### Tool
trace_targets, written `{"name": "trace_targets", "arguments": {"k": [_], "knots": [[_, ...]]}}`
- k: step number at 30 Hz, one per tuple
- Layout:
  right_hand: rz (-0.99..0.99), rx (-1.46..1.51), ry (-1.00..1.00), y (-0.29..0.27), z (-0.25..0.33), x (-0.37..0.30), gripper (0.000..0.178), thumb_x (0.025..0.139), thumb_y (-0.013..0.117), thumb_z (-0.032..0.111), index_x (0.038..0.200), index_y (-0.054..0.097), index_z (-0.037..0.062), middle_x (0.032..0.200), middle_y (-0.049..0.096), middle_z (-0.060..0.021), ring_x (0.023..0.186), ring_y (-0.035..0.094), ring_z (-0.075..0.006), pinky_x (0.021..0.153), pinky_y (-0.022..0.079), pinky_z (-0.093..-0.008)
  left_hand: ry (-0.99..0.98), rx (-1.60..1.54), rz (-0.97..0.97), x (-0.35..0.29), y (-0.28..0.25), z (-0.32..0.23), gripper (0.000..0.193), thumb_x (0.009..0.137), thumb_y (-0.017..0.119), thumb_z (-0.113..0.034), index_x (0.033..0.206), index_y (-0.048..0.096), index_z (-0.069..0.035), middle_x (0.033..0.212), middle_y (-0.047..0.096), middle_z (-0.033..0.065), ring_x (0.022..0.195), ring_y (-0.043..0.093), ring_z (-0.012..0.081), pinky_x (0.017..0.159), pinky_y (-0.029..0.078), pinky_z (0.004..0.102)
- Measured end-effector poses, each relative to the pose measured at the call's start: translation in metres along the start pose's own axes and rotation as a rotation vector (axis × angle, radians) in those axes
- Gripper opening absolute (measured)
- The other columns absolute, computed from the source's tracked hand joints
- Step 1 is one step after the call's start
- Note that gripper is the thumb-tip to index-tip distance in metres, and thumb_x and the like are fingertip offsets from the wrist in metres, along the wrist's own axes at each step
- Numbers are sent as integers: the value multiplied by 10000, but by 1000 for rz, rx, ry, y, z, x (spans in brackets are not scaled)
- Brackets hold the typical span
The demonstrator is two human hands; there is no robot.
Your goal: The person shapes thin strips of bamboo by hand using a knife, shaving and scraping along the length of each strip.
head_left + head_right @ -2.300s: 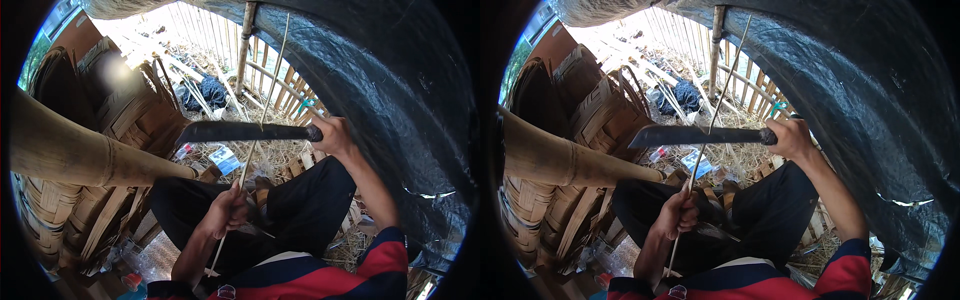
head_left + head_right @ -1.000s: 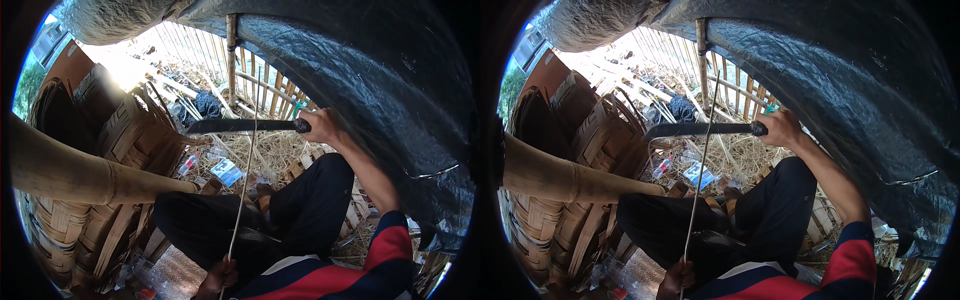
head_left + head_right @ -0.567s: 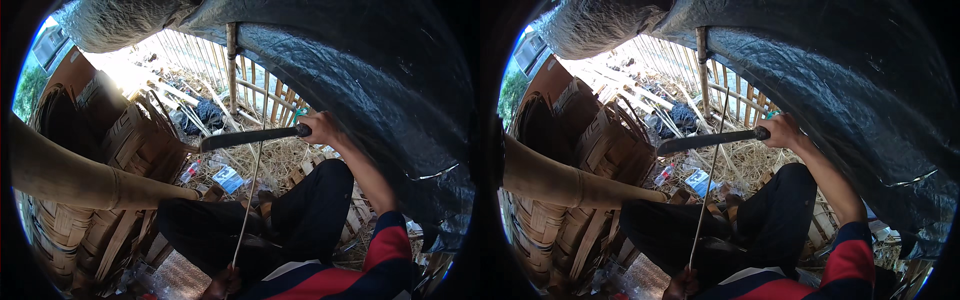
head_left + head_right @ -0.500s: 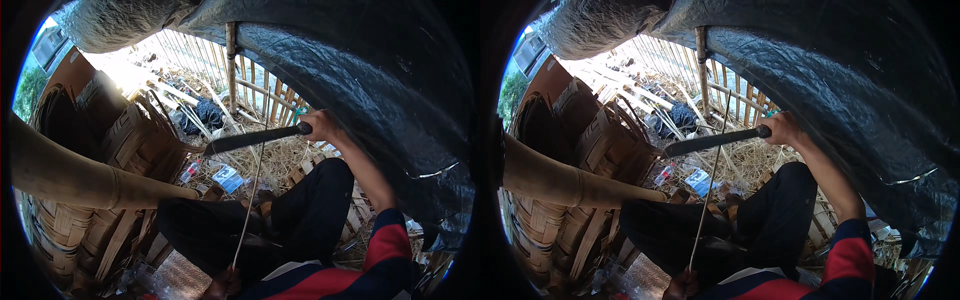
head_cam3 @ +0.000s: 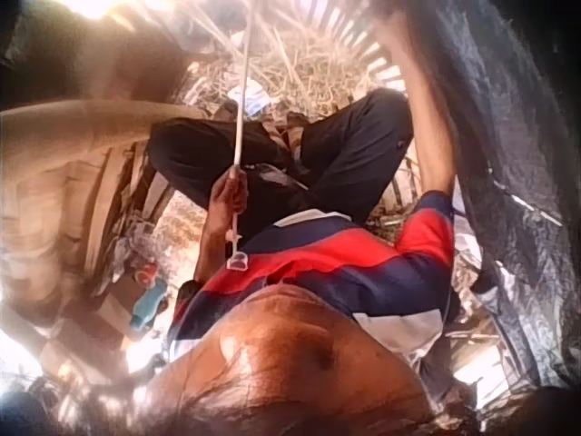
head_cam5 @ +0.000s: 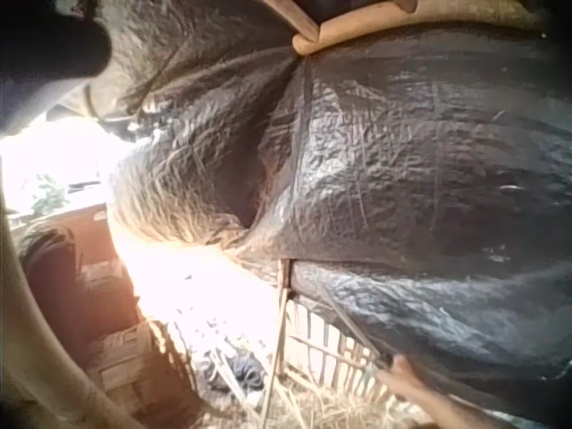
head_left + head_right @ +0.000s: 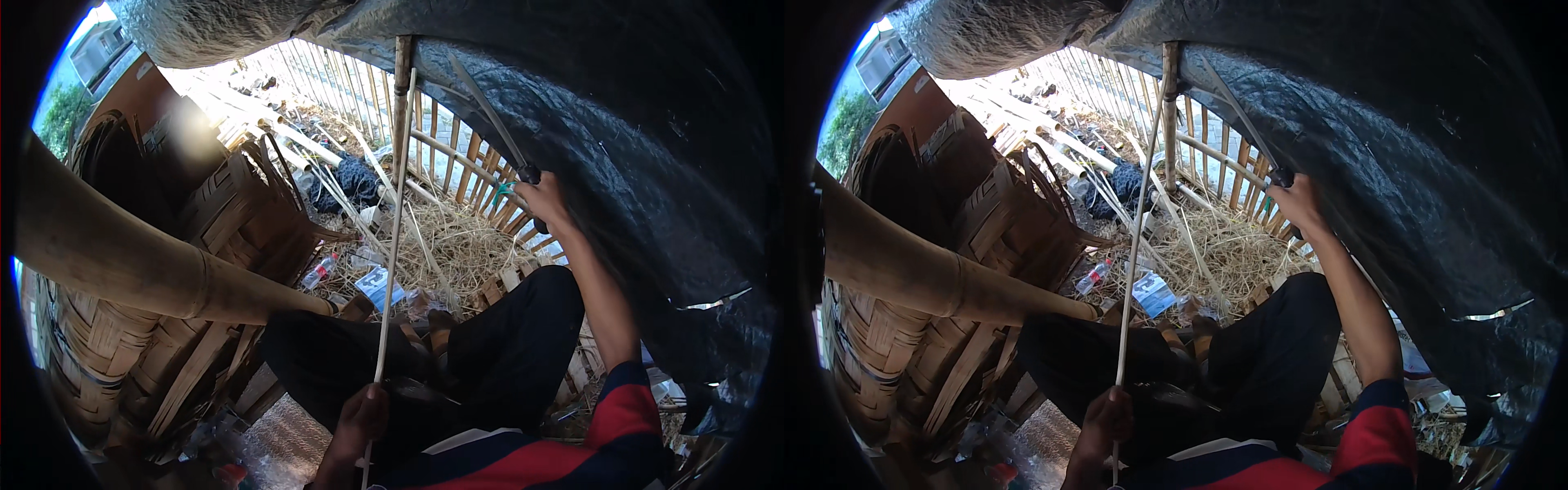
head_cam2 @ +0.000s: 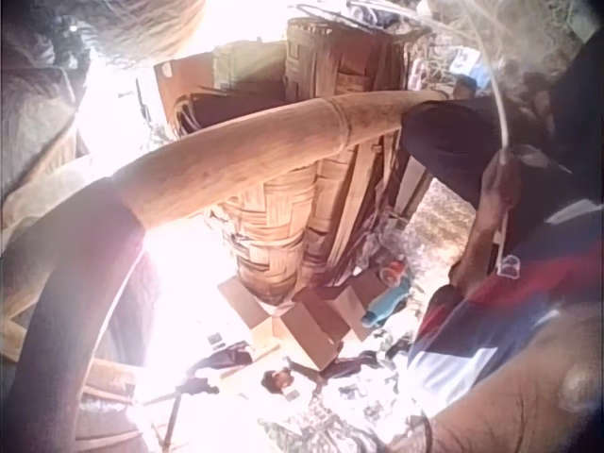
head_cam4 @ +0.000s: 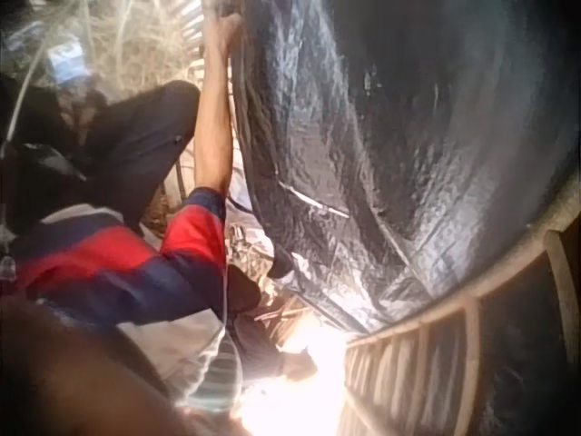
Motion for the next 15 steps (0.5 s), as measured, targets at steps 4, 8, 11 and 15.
{"name": "trace_targets", "arguments": {"k": [4,8,11,15], "knots": [[-96,-81,-361,2,-12,-14,222,672,650,177,814,608,12,644,589,-129,582,590,-241,582,450,-360,141,6,83,28,10,-28,275,970,421,-376,904,475,-115,579,309,-69,428,279,18,364,214,185],[212,-229,-762,7,26,-46,176,632,668,146,789,634,74,630,618,-125,597,627,-298,560,473,-393,106,-137,200,59,19,-50,232,967,430,-360,920,456,-134,571,291,-68,424,245,21,364,196,186],[422,-319,-967,21,35,-64,221,565,687,154,773,634,100,565,582,-76,519,606,-250,527,465,-377,234,-107,198,74,27,-52,234,964,432,-368,896,447,-145,558,277,-67,420,240,24,362,193,186],[406,-350,-1151,30,39,-64,225,538,692,165,744,614,113,537,549,-55,507,592,-238,509,453,-375,163,-122,199,72,23,-49,246,944,467,-389,877,437,-155,549,271,-66,412,229,27,356,184,187]]}}
Point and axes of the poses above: each hand's wrist, its own x-axis towards the middle knuckle, its own y-axis out of the palm, z = x × y, the point moved 1 cm from there along x, towards the middle knuckle
